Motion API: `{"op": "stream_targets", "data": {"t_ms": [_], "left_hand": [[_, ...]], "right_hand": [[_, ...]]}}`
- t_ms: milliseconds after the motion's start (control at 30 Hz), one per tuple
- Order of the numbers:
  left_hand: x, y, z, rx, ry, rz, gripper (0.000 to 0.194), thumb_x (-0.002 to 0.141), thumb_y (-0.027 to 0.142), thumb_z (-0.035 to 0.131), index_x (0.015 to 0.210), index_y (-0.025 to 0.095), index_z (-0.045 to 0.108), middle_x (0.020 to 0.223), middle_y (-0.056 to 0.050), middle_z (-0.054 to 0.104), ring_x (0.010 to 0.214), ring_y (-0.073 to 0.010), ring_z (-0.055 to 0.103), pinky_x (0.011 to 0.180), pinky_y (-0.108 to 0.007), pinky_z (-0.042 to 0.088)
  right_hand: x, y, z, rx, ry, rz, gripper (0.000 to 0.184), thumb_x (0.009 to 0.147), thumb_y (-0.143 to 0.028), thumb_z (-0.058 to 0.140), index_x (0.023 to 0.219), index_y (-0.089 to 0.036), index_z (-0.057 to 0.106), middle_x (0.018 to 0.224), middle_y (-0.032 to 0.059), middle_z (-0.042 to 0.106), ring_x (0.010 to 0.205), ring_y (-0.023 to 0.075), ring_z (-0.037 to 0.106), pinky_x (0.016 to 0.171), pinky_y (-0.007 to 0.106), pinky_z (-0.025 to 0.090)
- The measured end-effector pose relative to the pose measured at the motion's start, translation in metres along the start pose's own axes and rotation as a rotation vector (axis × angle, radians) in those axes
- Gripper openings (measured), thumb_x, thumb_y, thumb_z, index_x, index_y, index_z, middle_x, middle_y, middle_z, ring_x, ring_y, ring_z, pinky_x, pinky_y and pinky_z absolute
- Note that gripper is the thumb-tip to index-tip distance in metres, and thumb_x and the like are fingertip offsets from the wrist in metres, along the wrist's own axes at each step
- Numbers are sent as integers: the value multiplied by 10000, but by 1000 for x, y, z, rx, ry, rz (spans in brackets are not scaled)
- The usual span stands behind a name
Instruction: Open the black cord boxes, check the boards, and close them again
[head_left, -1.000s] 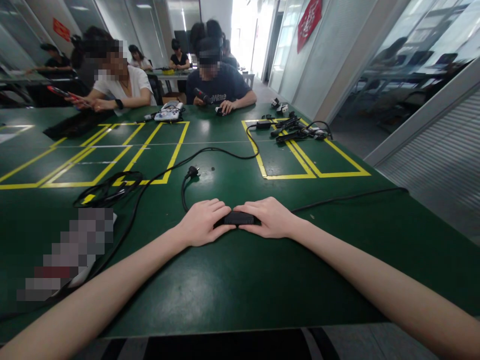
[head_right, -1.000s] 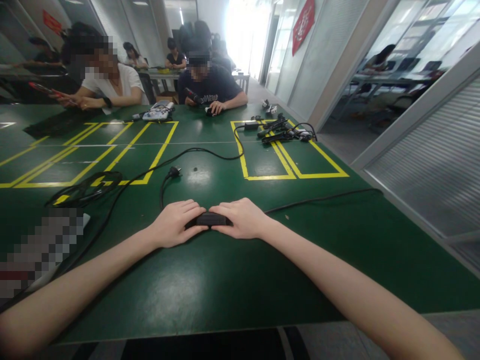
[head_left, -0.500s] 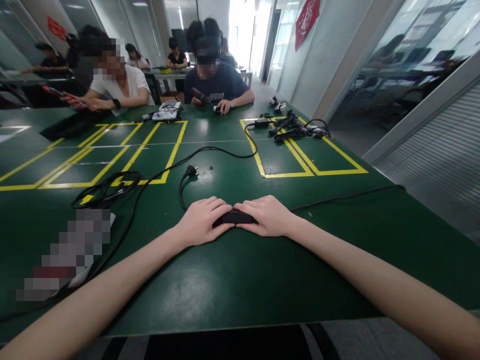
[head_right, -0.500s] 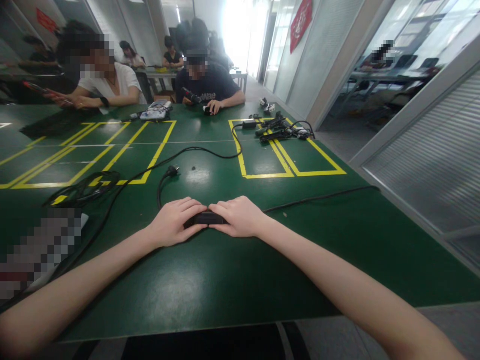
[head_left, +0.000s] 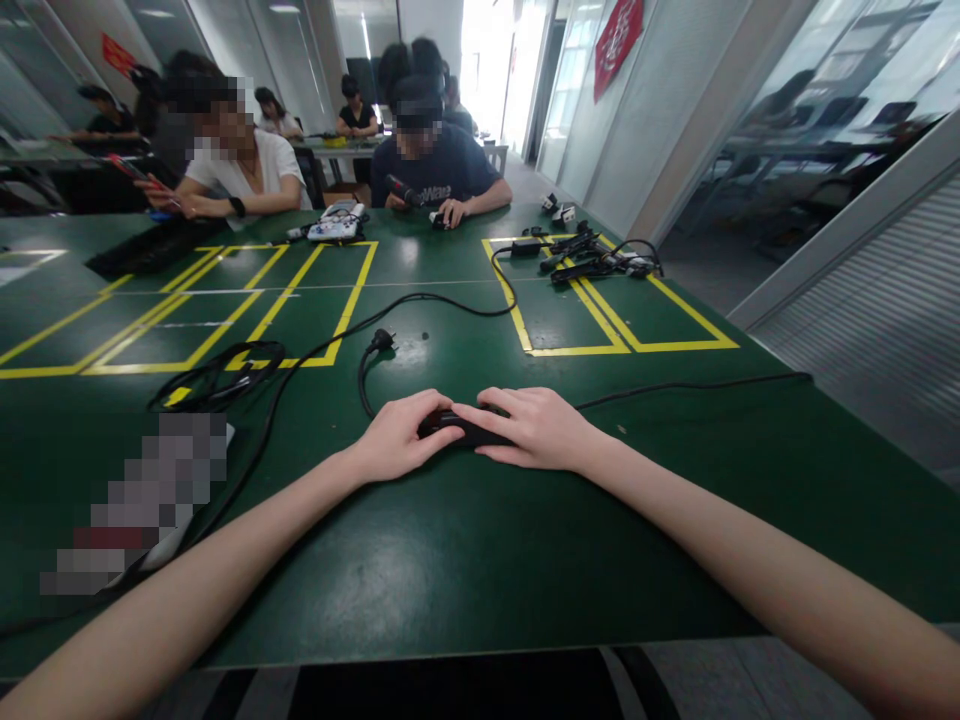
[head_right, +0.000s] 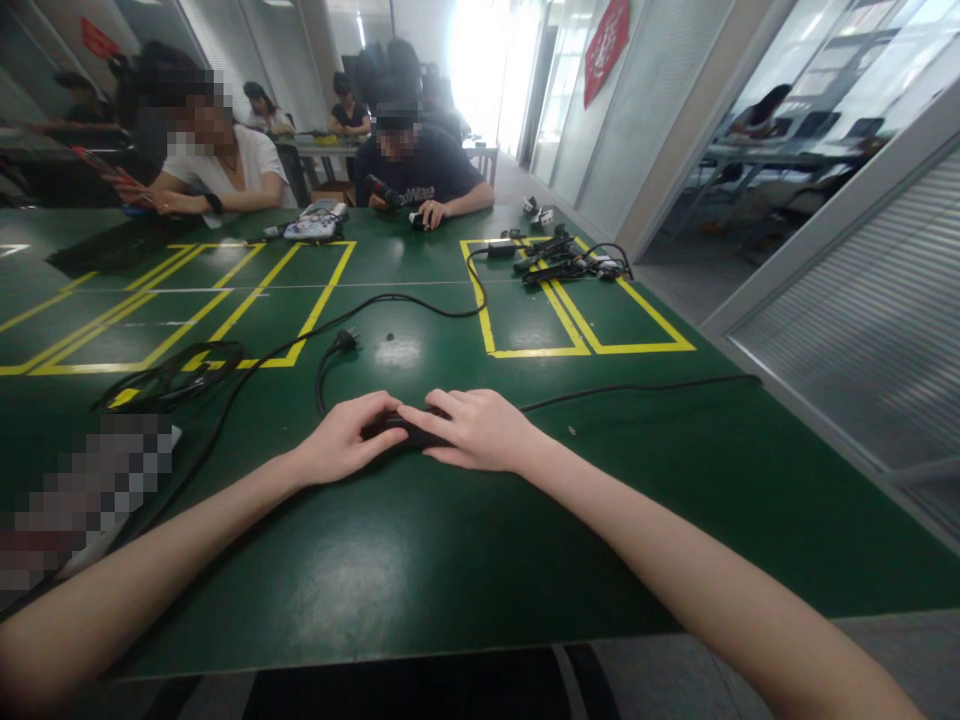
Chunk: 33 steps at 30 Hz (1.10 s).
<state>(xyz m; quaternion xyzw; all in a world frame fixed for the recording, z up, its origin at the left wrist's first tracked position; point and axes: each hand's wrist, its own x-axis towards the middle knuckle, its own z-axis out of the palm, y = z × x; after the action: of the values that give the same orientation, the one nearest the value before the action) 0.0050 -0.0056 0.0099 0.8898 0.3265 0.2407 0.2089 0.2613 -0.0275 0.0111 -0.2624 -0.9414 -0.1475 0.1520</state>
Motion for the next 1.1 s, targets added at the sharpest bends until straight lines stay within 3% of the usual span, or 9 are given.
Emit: {"op": "stream_targets", "data": {"t_ms": [67, 167, 300, 500, 700, 833, 933, 1033, 1100], "left_hand": [[-1, 0, 0, 20, 31, 46, 325, 1015, 483, 551, 1036, 171, 642, 877, -26, 659, 747, -165, 614, 663, -274, 458], [-3, 1, 0, 84, 67, 122, 315, 1018, 476, 555, 1048, 171, 630, 871, -31, 643, 748, -170, 612, 662, -279, 464], [-3, 1, 2, 147, 93, 173, 315, 997, 468, 595, 1105, 173, 616, 968, -66, 683, 837, -199, 648, 729, -310, 509], [-2, 0, 3, 192, 79, 207, 332, 1029, 466, 554, 1082, 155, 658, 889, -72, 702, 800, -210, 653, 713, -322, 507], [-3, 3, 1, 134, 63, 140, 346, 999, 480, 592, 1084, 156, 678, 903, -69, 720, 790, -199, 667, 703, -300, 501], [-2, 2, 1, 77, 6, 41, 318, 1018, 453, 564, 1056, 166, 697, 888, -46, 738, 750, -174, 668, 678, -276, 483], [-2, 1, 1, 45, -6, -1, 314, 1020, 442, 553, 1066, 172, 707, 882, -41, 744, 745, -170, 673, 674, -272, 496], [-3, 1, 1, 64, 38, 69, 340, 1006, 450, 576, 1156, 170, 697, 983, -79, 754, 870, -216, 700, 789, -336, 557], [-3, 2, 1, 124, 96, 149, 416, 990, 439, 603, 1312, 179, 641, 1179, -131, 733, 1077, -278, 684, 950, -437, 557]], "right_hand": [[0, -1, -1, 71, 13, 28, 546, 1062, -489, 485, 1493, -155, 503, 1144, 115, 707, 842, 209, 701, 650, 307, 513], [-1, -2, 3, 146, 68, 76, 461, 1103, -409, 409, 1444, -123, 530, 1117, 108, 729, 833, 193, 710, 663, 298, 522], [-3, 0, 9, 162, 135, 36, 396, 1117, -355, 389, 1420, -162, 554, 1139, 94, 747, 867, 182, 721, 711, 293, 531], [-4, 2, 7, 148, 91, 58, 449, 1102, -446, 415, 1431, -171, 545, 1095, 101, 730, 834, 187, 702, 680, 287, 517], [-2, -1, 4, 126, -7, 45, 412, 1110, -391, 388, 1452, -242, 564, 1123, 93, 662, 805, 164, 652, 657, 266, 488], [0, -1, 3, 116, -64, 31, 505, 1083, -474, 440, 1532, -249, 492, 1172, 116, 628, 871, 195, 647, 685, 286, 513], [1, -2, 0, 83, -127, 34, 516, 1078, -417, 460, 1583, -314, 427, 1183, 105, 605, 808, 185, 633, 653, 285, 510], [-1, -1, 1, 92, -146, 78, 528, 1074, -374, 458, 1598, -336, 403, 1181, 94, 599, 726, 166, 613, 628, 287, 511], [-5, 5, 4, 132, -112, 131, 536, 1070, -371, 457, 1601, -319, 400, 1191, 97, 601, 723, 169, 618, 641, 297, 526]]}}
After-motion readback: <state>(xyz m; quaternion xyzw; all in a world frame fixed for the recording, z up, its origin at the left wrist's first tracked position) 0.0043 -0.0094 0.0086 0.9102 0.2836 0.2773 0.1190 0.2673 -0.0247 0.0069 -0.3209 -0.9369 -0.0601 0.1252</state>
